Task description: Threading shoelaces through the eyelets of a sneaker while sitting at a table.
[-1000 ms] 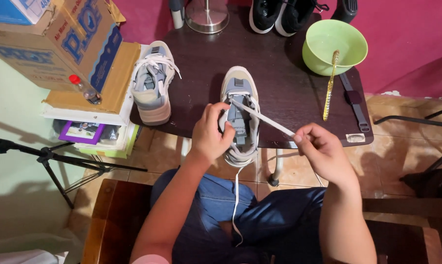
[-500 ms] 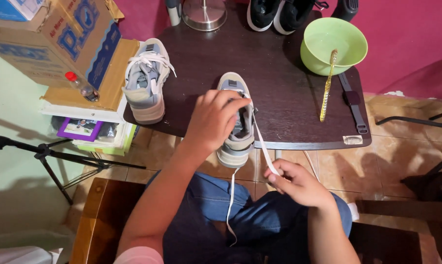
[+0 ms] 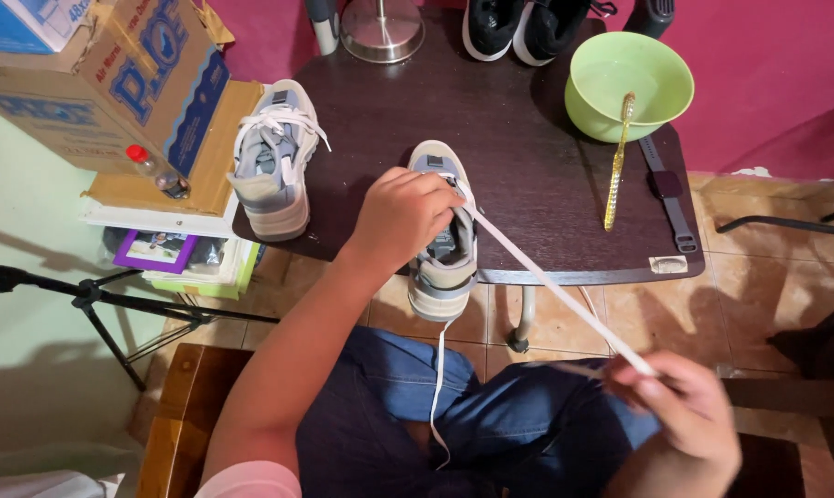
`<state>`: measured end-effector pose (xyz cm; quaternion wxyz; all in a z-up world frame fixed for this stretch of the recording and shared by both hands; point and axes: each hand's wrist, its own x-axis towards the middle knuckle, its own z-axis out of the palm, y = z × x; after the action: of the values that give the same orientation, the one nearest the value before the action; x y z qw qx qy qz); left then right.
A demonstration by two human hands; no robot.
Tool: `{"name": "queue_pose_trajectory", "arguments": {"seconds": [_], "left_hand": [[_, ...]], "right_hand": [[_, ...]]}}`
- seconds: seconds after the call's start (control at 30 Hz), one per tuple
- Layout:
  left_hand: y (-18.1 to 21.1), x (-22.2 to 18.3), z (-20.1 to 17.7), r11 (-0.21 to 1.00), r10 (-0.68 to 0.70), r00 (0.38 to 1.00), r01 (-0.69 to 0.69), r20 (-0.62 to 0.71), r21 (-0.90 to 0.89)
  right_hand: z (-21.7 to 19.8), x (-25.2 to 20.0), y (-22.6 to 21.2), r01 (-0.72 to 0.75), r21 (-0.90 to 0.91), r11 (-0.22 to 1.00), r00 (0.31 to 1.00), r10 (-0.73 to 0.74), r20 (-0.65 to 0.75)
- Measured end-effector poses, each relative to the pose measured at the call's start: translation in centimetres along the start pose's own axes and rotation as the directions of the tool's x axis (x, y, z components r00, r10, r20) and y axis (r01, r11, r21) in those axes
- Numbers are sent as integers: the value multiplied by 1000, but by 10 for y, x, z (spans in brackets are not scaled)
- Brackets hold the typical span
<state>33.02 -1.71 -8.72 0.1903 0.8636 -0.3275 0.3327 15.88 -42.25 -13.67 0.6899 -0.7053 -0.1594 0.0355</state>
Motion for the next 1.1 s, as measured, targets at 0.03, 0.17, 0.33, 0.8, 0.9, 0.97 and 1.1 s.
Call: {"name": "queue_pose_trajectory", "arguments": {"seconds": [0.03, 0.17, 0.33, 0.8, 0.9, 0.97, 1.1], "left_hand": [[-1, -2, 0, 1000, -4, 1000, 4, 1, 1], [-3, -5, 0, 997, -70, 996, 72, 63, -25], [1, -4, -4, 997, -41, 999, 42, 11, -59], [0, -8, -5, 992, -39, 998, 44, 45, -117], [0, -7, -8, 978, -37, 995, 56, 97, -202], [-5, -14, -1, 963, -19, 994, 47, 107, -265], [-16, -16, -4, 946, 51, 969, 31, 241, -324]], "right_hand": [[-4, -10, -1, -2, 1, 1000, 1000, 2, 3], [-16, -29, -22, 306, 238, 922, 939, -251, -233], [-32, -30, -27, 424, 307, 852, 895, -340, -290], [1, 14, -50, 302, 367, 880, 910, -152, -385], [13, 47, -54, 291, 523, 801, 945, -156, -287], [21, 71, -64, 260, 523, 812, 955, -135, -265], [24, 110, -72, 318, 537, 781, 935, -166, -313]]}}
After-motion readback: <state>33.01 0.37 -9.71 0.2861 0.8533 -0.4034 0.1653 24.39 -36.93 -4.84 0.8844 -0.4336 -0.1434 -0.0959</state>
